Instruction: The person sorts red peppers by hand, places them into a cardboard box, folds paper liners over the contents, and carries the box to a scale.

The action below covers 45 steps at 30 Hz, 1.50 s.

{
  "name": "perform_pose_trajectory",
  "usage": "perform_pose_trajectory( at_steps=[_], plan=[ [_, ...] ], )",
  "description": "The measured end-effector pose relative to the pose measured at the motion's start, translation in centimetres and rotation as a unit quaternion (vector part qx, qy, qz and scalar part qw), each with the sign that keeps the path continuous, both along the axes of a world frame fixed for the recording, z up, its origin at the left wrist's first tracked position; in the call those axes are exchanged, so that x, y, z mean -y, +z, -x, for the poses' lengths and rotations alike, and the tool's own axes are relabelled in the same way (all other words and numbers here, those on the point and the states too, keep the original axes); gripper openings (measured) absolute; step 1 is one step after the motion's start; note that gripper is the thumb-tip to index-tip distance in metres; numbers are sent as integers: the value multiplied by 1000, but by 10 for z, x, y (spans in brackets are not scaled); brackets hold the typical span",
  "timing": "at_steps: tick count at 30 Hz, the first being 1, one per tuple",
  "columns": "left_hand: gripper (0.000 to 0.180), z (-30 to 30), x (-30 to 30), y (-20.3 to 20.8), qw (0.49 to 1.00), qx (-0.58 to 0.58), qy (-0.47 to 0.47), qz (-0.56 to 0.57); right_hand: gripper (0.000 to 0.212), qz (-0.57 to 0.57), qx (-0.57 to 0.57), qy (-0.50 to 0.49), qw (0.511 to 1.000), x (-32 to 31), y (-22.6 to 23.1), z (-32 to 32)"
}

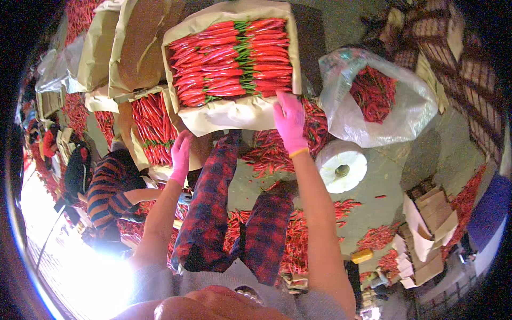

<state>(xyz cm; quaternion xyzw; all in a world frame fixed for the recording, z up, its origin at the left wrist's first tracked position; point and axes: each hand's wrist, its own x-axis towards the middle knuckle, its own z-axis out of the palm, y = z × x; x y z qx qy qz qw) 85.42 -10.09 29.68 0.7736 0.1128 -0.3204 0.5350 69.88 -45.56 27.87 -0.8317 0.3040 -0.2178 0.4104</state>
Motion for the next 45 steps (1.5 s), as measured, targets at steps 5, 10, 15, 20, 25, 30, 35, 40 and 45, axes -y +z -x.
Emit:
perform_pose_trajectory(
  at_steps=[5, 10, 15, 20, 25, 30, 35, 40, 45],
  plan=[
    [36, 8, 32, -2, 998, -26, -24, 60, 31, 244, -42, 106, 963, 42, 34, -178],
    [40, 4, 79, 10, 989, -50, -15, 139, 27, 316, -206, 251, 892, 38, -3, -226],
    [41, -26, 128, 1, 973, -76, -22, 218, 18, 289, -119, 235, 920, 31, -9, -211],
    [47, -69, 196, -23, 943, -176, 40, 280, 17, 295, -191, 222, 910, 22, -24, -208],
    [49, -79, 160, 0, 942, -208, 63, 257, 28, 257, -155, 176, 937, 24, 7, -190],
    [32, -77, 38, -20, 964, 43, 230, 130, 30, -44, -111, -138, 983, 46, -11, -69],
    [46, -71, -41, -121, 991, -63, 82, 89, 69, -554, -131, -366, 736, 43, -110, 44],
    [83, -110, 3, -146, 856, -275, 346, 269, 51, -623, 81, -364, 688, 65, -143, 36],
    [49, -117, -52, -177, 965, -61, 94, 236, 41, -584, 205, -373, 691, 91, -123, 31]
  ],
)
